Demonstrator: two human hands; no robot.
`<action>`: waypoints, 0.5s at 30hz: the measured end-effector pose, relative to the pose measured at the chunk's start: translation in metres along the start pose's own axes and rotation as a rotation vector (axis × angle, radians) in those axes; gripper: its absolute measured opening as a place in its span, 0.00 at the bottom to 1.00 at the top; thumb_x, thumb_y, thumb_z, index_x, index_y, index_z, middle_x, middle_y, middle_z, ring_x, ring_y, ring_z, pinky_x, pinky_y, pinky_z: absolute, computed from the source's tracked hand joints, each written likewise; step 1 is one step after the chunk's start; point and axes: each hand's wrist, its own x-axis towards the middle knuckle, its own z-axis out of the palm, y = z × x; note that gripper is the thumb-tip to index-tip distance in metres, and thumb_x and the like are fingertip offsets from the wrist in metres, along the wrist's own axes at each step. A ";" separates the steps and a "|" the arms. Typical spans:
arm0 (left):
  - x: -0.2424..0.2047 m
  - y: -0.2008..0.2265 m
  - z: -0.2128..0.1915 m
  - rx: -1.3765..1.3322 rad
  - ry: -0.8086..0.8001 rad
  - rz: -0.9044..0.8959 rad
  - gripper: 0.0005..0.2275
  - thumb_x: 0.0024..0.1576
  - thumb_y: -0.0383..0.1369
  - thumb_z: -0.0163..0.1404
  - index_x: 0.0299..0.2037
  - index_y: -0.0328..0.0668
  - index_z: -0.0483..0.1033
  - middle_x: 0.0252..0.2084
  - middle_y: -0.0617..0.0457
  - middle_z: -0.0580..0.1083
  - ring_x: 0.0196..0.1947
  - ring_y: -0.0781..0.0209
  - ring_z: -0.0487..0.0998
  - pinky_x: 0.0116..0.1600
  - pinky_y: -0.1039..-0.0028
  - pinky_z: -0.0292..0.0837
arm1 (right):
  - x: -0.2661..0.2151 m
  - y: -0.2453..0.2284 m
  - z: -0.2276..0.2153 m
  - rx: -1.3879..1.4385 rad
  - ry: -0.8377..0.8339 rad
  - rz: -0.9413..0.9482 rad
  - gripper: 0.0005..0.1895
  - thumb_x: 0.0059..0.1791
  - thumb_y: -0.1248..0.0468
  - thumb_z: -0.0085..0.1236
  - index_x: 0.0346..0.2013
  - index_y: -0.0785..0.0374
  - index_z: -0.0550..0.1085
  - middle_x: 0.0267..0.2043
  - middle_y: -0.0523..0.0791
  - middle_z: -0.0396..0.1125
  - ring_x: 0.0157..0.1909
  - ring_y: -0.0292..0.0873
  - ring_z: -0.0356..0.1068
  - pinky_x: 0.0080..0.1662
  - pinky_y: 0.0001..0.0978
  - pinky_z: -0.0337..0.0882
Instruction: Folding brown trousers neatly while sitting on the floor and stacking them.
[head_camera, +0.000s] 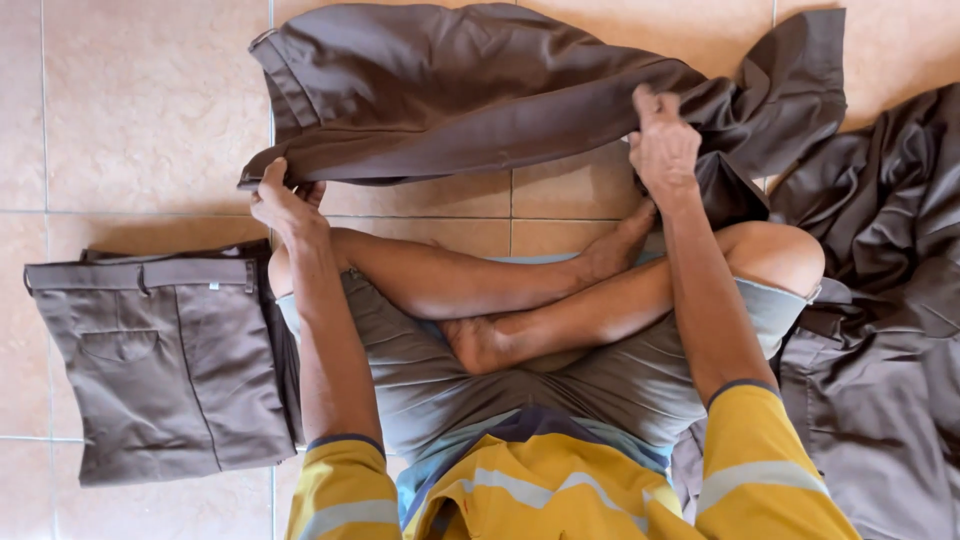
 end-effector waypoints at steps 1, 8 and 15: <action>-0.001 0.000 -0.001 0.004 -0.011 0.000 0.19 0.39 0.32 0.55 0.42 0.30 0.74 0.37 0.42 0.77 0.30 0.51 0.80 0.24 0.71 0.79 | 0.006 0.015 0.033 -0.028 0.116 -0.087 0.22 0.44 0.61 0.63 0.50 0.52 0.66 0.44 0.45 0.62 0.37 0.51 0.73 0.32 0.47 0.75; 0.001 -0.010 0.003 0.017 -0.016 0.041 0.18 0.40 0.32 0.56 0.40 0.30 0.74 0.34 0.42 0.74 0.28 0.53 0.76 0.24 0.71 0.77 | 0.058 0.014 0.000 1.417 0.750 0.052 0.17 0.50 0.86 0.45 0.39 0.68 0.78 0.38 0.43 0.63 0.32 0.35 0.55 0.37 0.27 0.60; 0.003 -0.014 0.005 -0.078 -0.020 -0.003 0.14 0.42 0.29 0.57 0.36 0.28 0.74 0.31 0.42 0.73 0.25 0.53 0.74 0.23 0.72 0.75 | 0.027 0.021 0.015 0.278 0.469 -0.172 0.11 0.57 0.62 0.49 0.45 0.59 0.79 0.50 0.50 0.62 0.47 0.54 0.68 0.47 0.45 0.70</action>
